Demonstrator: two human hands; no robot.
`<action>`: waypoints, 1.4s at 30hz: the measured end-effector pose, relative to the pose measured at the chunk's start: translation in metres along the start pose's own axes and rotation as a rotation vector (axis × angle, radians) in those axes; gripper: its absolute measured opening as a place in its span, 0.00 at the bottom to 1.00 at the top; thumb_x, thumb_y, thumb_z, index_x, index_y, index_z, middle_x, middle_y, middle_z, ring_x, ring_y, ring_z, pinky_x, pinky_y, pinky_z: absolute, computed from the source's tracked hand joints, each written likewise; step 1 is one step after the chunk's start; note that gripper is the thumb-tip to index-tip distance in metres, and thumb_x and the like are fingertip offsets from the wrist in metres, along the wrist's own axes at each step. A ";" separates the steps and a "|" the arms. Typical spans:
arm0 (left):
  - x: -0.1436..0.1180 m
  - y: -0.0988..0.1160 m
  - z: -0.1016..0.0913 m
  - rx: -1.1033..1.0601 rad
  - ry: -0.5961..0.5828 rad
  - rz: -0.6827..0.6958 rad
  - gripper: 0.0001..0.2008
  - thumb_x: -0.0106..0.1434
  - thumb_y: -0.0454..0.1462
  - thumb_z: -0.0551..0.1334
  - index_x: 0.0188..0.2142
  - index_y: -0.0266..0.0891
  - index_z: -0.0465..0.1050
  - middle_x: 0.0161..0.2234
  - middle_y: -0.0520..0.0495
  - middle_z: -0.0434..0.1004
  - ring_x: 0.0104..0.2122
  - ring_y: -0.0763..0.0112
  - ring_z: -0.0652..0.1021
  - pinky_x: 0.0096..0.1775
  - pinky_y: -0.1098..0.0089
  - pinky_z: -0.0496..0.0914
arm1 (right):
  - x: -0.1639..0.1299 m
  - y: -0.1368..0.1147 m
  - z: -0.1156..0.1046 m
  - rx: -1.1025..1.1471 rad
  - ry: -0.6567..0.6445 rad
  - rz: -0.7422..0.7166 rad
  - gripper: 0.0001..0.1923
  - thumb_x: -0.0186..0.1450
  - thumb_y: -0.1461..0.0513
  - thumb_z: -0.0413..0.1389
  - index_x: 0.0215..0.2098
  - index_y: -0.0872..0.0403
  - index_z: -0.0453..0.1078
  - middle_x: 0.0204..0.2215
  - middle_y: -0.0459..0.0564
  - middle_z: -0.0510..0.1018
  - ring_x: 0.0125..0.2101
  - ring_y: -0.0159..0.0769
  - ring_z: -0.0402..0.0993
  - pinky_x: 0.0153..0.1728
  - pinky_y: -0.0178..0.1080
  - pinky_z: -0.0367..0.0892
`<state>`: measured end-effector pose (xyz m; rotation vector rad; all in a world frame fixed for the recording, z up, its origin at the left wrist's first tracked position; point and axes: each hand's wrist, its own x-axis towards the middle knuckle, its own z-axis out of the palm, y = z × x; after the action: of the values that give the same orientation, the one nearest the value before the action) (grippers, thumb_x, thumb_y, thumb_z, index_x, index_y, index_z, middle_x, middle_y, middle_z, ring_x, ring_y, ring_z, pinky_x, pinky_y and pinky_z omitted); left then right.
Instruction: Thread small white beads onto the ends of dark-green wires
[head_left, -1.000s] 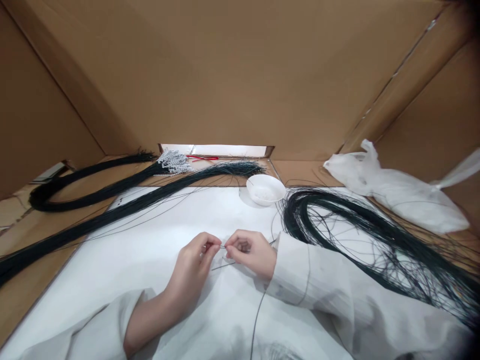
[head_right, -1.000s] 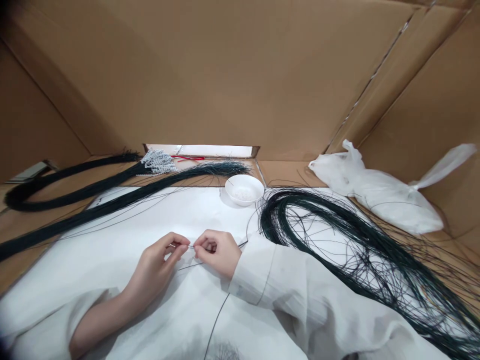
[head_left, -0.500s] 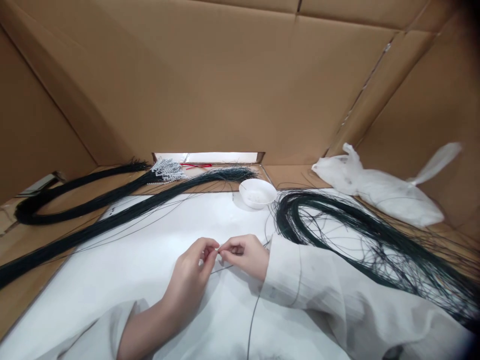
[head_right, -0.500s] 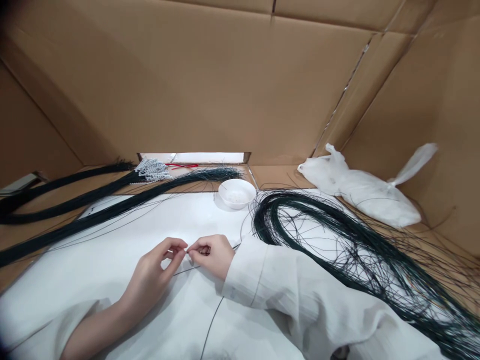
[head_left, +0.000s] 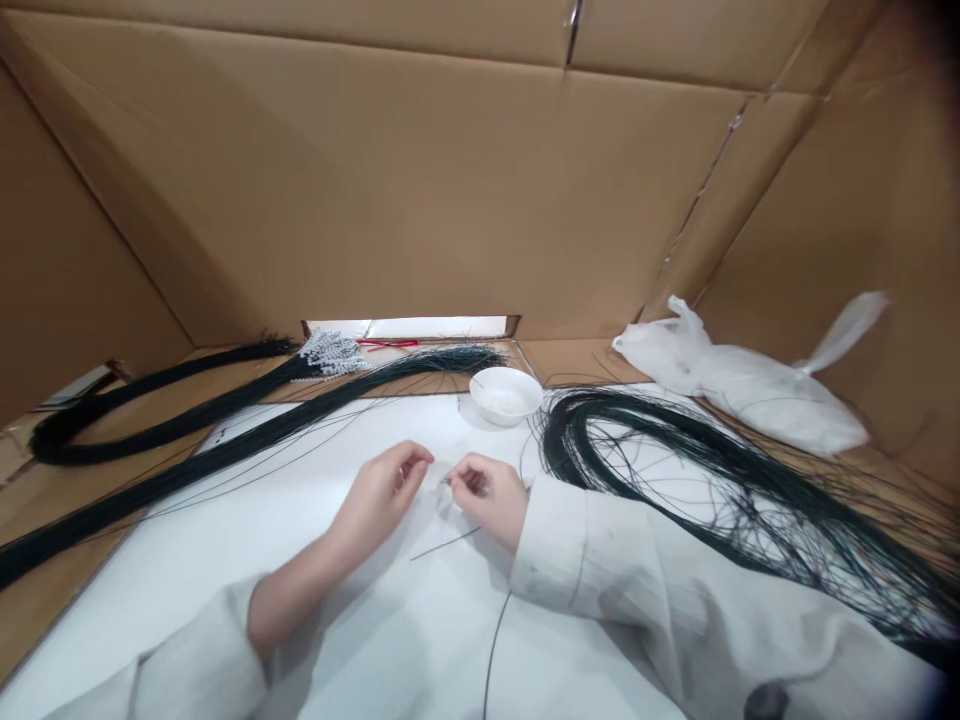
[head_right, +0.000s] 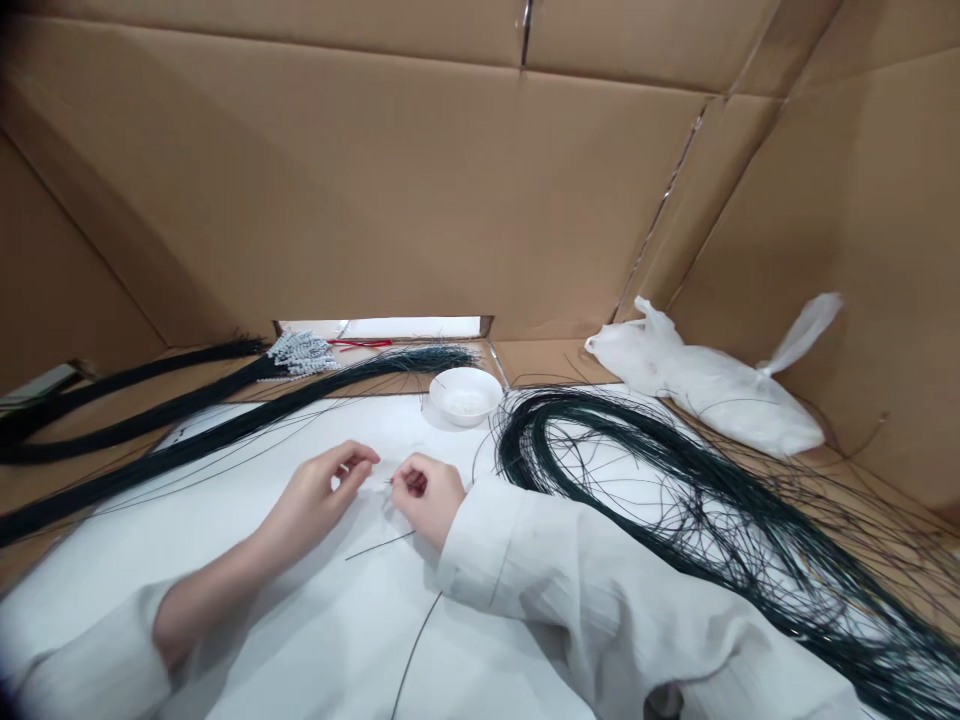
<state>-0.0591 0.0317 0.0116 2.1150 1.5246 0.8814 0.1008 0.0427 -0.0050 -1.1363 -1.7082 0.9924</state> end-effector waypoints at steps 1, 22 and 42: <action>0.010 -0.006 0.002 0.063 -0.005 0.015 0.10 0.62 0.37 0.49 0.35 0.39 0.68 0.32 0.49 0.73 0.30 0.69 0.73 0.34 0.70 0.66 | 0.002 0.002 -0.001 0.022 0.027 0.031 0.04 0.52 0.66 0.51 0.23 0.58 0.66 0.18 0.44 0.68 0.20 0.26 0.62 0.22 0.29 0.60; 0.071 -0.018 0.034 0.146 -0.104 0.218 0.12 0.60 0.30 0.52 0.39 0.33 0.73 0.36 0.41 0.72 0.37 0.66 0.73 0.42 0.67 0.67 | 0.056 0.047 -0.015 0.178 0.191 0.152 0.01 0.53 0.66 0.51 0.23 0.56 0.63 0.21 0.47 0.72 0.23 0.31 0.71 0.25 0.34 0.69; 0.061 -0.022 0.025 0.168 -0.080 0.176 0.11 0.59 0.31 0.52 0.32 0.36 0.74 0.33 0.44 0.75 0.35 0.66 0.74 0.39 0.68 0.67 | 0.056 0.048 -0.016 0.207 0.191 0.173 0.03 0.54 0.65 0.52 0.23 0.56 0.61 0.23 0.49 0.74 0.24 0.32 0.72 0.26 0.35 0.69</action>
<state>-0.0442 0.0975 -0.0047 2.4045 1.4333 0.7382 0.1165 0.1113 -0.0317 -1.2142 -1.3410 1.1012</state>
